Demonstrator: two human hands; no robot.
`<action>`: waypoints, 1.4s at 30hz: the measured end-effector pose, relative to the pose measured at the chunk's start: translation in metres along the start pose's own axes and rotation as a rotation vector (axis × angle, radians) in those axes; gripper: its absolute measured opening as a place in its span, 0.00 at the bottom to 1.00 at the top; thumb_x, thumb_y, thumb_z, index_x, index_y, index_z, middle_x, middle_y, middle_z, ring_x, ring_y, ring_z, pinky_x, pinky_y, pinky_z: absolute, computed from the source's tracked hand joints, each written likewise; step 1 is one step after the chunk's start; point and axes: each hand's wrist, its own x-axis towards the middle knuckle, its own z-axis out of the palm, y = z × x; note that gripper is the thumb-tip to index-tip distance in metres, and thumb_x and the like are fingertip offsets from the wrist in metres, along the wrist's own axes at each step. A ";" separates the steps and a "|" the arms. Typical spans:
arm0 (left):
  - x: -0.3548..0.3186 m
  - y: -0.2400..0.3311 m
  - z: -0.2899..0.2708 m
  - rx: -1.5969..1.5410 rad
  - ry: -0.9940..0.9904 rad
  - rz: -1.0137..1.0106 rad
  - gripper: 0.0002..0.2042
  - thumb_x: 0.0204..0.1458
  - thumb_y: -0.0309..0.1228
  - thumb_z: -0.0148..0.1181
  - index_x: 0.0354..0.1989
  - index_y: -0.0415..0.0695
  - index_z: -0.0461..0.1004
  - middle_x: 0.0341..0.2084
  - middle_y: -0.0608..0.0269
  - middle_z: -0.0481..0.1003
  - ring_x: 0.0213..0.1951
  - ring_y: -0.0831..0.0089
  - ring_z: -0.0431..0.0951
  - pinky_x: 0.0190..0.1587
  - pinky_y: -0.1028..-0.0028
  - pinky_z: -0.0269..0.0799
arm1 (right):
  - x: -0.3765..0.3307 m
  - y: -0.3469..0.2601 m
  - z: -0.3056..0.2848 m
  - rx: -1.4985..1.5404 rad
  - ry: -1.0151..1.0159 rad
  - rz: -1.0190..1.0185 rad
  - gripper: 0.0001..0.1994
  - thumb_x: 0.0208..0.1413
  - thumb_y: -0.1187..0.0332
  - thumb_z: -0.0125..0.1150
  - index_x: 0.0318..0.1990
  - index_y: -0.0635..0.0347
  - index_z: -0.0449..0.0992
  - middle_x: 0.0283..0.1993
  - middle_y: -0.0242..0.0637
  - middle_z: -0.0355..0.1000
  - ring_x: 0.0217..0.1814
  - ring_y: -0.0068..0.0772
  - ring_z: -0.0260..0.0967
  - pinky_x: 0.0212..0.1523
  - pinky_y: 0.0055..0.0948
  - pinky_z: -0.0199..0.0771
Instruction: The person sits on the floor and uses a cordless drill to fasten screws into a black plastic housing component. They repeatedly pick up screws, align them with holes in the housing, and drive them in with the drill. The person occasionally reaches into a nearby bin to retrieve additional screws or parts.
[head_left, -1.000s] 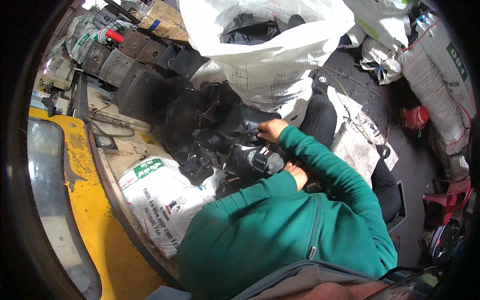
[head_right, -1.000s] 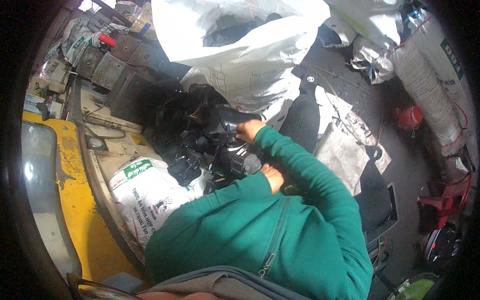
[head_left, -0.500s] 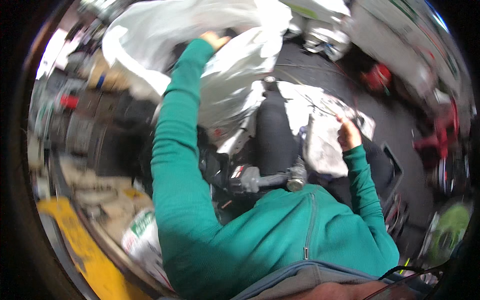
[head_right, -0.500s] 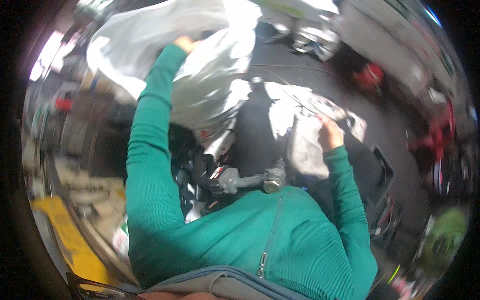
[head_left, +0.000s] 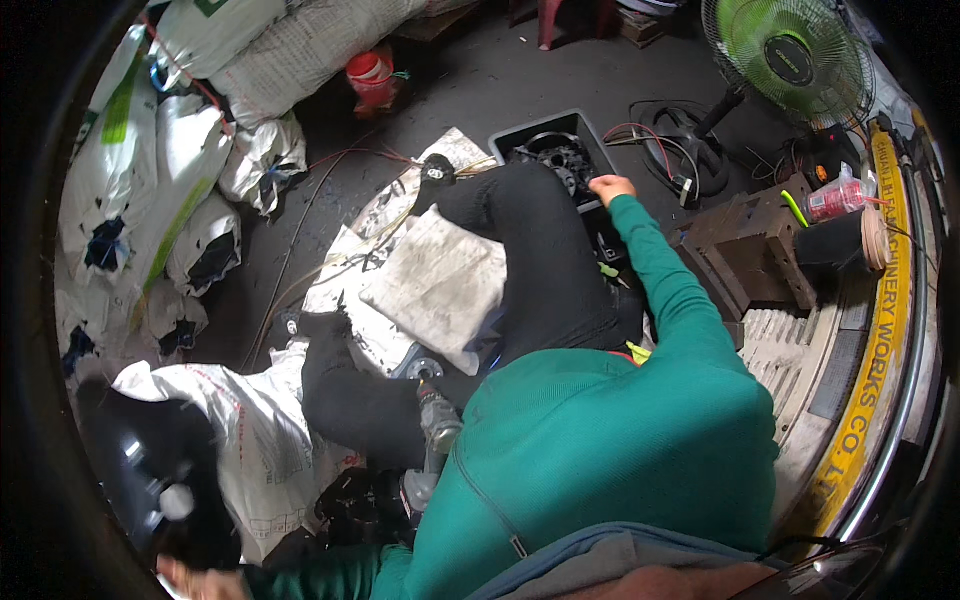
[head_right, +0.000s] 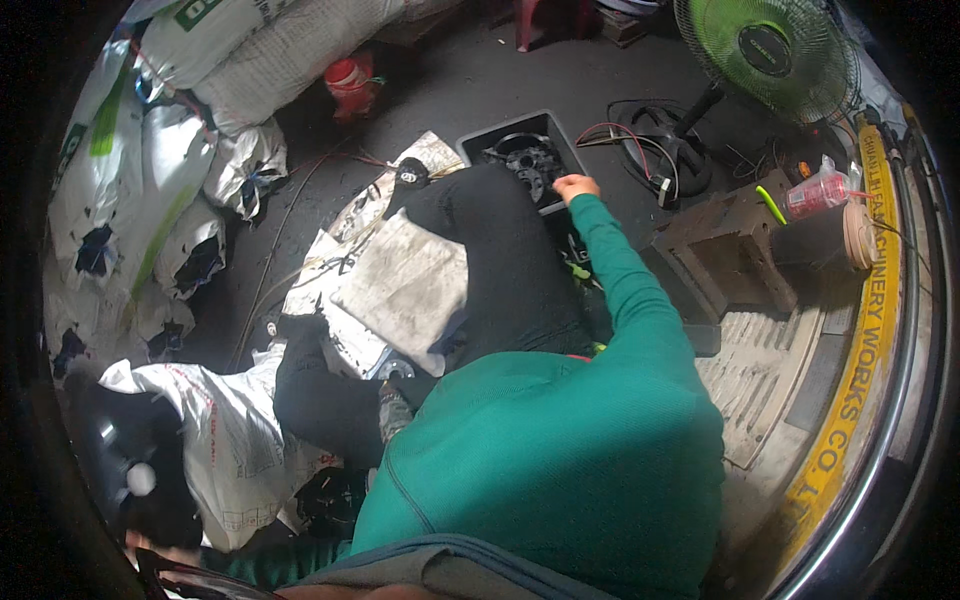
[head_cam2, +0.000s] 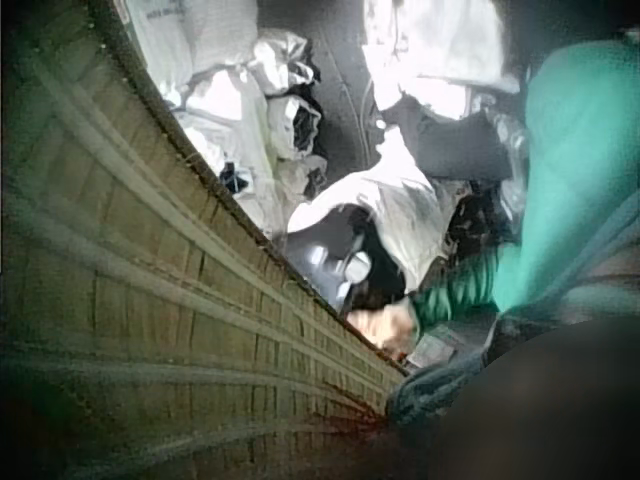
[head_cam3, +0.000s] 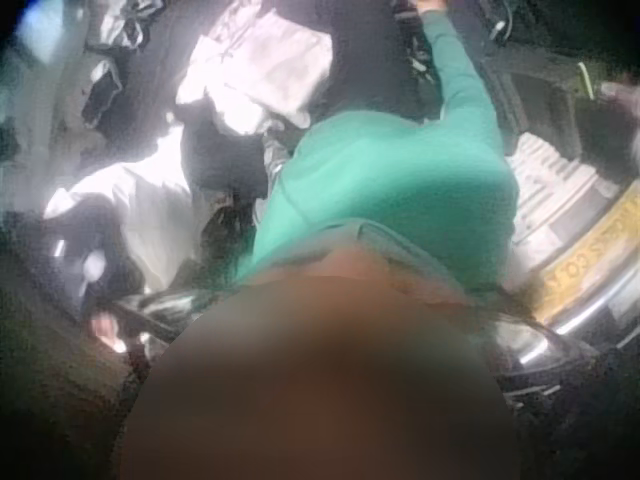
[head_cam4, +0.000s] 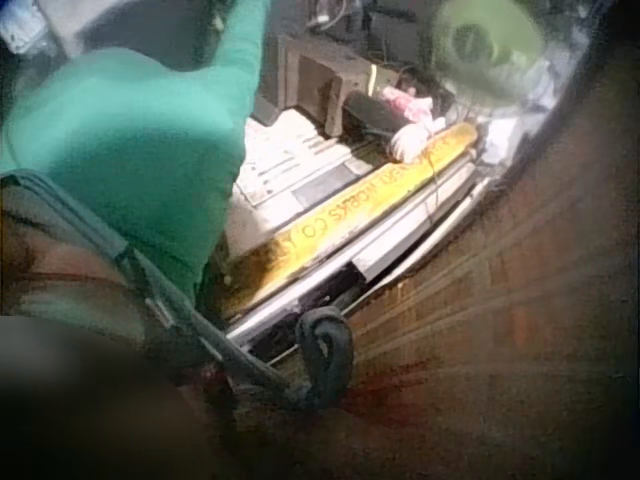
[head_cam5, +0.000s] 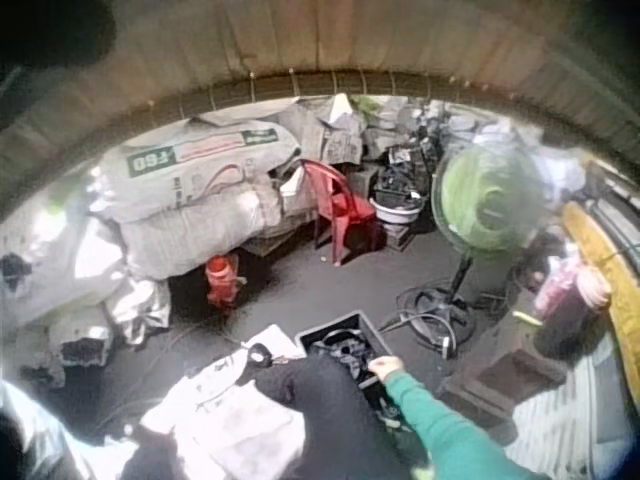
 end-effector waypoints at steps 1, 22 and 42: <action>0.017 0.036 0.030 -0.181 -0.080 0.069 0.18 0.63 0.37 0.45 0.54 0.40 0.72 0.46 0.56 0.77 0.46 0.63 0.78 0.51 0.68 0.73 | 0.004 0.001 0.008 -0.185 0.004 -0.034 0.15 0.46 0.55 0.68 0.39 0.50 0.82 0.37 0.36 0.79 0.42 0.39 0.76 0.49 0.33 0.73; -0.055 0.290 0.149 -0.969 -1.074 -0.565 0.25 0.49 0.36 0.61 0.56 0.39 0.69 0.43 0.48 0.75 0.47 0.55 0.76 0.50 0.65 0.71 | 0.011 -0.106 -0.004 0.070 0.087 -0.355 0.11 0.45 0.67 0.71 0.33 0.59 0.76 0.21 0.30 0.71 0.23 0.19 0.64 0.29 0.23 0.69; -0.115 0.358 0.075 -0.722 -0.836 -0.771 0.45 0.34 0.25 0.67 0.67 0.57 0.56 0.49 0.57 0.69 0.44 0.55 0.76 0.47 0.64 0.73 | -0.197 -0.175 0.157 -0.472 -0.577 -1.409 0.15 0.46 0.62 0.66 0.39 0.51 0.68 0.32 0.34 0.71 0.34 0.41 0.75 0.29 0.39 0.75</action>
